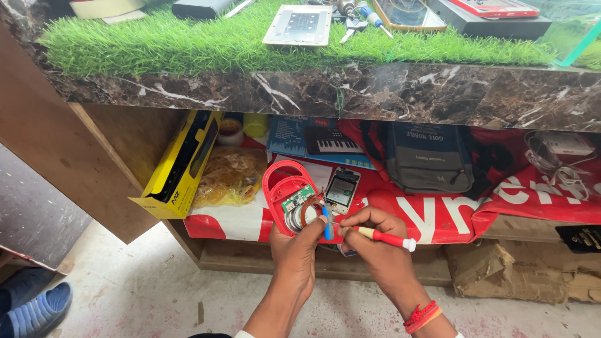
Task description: The person uses a screwdriver to open a red plastic device, then uses a blue plastic tool to adjust internal components and wires. The person repeatedly opens and closes the device while manipulating the internal parts.
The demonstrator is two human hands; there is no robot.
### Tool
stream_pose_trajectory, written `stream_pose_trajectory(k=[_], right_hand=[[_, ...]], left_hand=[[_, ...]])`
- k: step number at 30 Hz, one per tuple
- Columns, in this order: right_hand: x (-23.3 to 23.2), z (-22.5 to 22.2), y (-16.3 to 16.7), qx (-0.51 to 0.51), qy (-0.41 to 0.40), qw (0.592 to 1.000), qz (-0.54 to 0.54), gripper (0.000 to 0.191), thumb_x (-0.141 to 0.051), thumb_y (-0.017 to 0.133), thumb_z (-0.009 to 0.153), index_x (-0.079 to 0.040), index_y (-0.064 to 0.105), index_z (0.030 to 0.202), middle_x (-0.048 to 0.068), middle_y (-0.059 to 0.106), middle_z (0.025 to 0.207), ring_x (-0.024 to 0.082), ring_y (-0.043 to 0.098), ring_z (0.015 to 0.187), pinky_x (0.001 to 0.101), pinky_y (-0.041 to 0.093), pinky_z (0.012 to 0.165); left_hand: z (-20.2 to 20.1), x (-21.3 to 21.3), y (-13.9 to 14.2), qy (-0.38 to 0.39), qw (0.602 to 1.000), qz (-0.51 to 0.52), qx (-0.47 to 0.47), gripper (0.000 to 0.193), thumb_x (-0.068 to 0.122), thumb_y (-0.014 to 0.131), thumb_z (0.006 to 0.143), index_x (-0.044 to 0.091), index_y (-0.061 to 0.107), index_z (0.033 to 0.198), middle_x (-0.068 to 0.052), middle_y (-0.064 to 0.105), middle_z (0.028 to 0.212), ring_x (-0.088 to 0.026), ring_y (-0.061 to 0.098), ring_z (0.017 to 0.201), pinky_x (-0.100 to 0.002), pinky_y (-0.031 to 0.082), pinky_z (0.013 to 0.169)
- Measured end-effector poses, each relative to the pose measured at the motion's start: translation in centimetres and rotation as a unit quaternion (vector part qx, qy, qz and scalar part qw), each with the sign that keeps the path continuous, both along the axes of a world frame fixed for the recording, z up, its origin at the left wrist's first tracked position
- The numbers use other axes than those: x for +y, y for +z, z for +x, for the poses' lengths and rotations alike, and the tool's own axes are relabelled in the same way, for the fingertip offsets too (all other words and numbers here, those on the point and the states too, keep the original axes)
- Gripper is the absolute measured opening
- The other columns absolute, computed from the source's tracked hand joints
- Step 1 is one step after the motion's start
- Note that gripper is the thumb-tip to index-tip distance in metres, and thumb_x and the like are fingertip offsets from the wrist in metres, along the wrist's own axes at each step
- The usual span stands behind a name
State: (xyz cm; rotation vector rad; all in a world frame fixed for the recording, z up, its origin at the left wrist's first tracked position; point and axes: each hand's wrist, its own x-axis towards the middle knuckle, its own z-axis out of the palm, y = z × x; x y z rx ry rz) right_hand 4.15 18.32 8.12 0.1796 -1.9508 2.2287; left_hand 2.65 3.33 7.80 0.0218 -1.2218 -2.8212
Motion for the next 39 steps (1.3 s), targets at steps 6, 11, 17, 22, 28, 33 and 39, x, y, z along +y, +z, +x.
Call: stream_pose_trajectory(k=[6,11,17,22,28,33,39], right_hand=[[-0.27,0.05,0.34,-0.005,-0.017,1.000,-0.012,0.009,0.002,0.067,0.087,0.003,0.072,0.094,0.009,0.077,0.087,0.012,0.070,0.069,0.0277,0.060,0.063],[-0.07,0.04,0.24,-0.001,0.005,1.000,-0.007,0.007,0.004,0.068,0.086,0.005,0.071,0.092,0.011,0.076,0.086,0.013,0.071,0.069,0.0285,0.061,0.064],[-0.28,0.07,0.22,-0.009,-0.013,1.000,-0.003,0.008,0.004,0.068,0.086,0.003,0.072,0.092,0.010,0.076,0.084,0.013,0.070,0.068,0.0282,0.060,0.063],[-0.18,0.00,0.28,-0.009,-0.009,1.000,-0.011,0.007,0.004,0.068,0.085,0.004,0.072,0.091,0.010,0.076,0.084,0.013,0.070,0.068,0.0285,0.060,0.063],[-0.25,0.06,0.20,-0.005,-0.011,1.000,0.004,0.007,0.004,0.068,0.086,0.004,0.072,0.092,0.010,0.076,0.083,0.013,0.070,0.067,0.0283,0.060,0.063],[-0.17,-0.06,0.21,-0.026,-0.018,0.999,0.001,0.008,0.003,0.068,0.085,0.003,0.073,0.092,0.009,0.076,0.083,0.013,0.070,0.066,0.0284,0.060,0.063],[-0.17,0.01,0.05,0.004,0.008,1.000,-0.001,0.006,0.004,0.069,0.085,0.004,0.072,0.090,0.010,0.076,0.084,0.013,0.071,0.069,0.0282,0.061,0.064]], left_hand=[[0.14,0.01,0.24,-0.008,1.000,0.001,0.001,0.035,-0.007,0.068,0.079,0.002,0.065,0.113,-0.006,0.071,0.101,-0.015,0.070,0.089,-0.033,0.059,0.080],[0.14,0.05,0.55,0.001,1.000,-0.005,-0.010,0.036,-0.008,0.067,0.079,0.002,0.065,0.113,-0.006,0.070,0.098,-0.016,0.069,0.086,-0.035,0.059,0.077],[0.20,0.08,0.55,-0.003,1.000,0.001,-0.007,0.036,-0.008,0.067,0.079,0.001,0.065,0.114,-0.007,0.071,0.099,-0.016,0.070,0.086,-0.034,0.059,0.076],[0.14,0.15,0.33,0.000,1.000,-0.004,-0.006,0.036,-0.008,0.068,0.079,0.002,0.064,0.114,-0.006,0.071,0.100,-0.015,0.070,0.087,-0.033,0.059,0.076],[-0.02,0.10,0.16,-0.003,1.000,0.002,-0.009,0.035,-0.007,0.068,0.080,0.002,0.065,0.113,-0.007,0.071,0.099,-0.017,0.070,0.085,-0.035,0.059,0.076],[0.01,0.12,0.12,0.003,1.000,-0.001,-0.008,0.037,-0.008,0.068,0.079,0.002,0.065,0.114,-0.005,0.071,0.101,-0.015,0.070,0.088,-0.033,0.059,0.078],[0.06,0.12,0.24,0.005,1.000,-0.005,-0.016,0.036,-0.008,0.068,0.080,0.002,0.065,0.114,-0.006,0.071,0.100,-0.015,0.070,0.087,-0.034,0.059,0.077]])
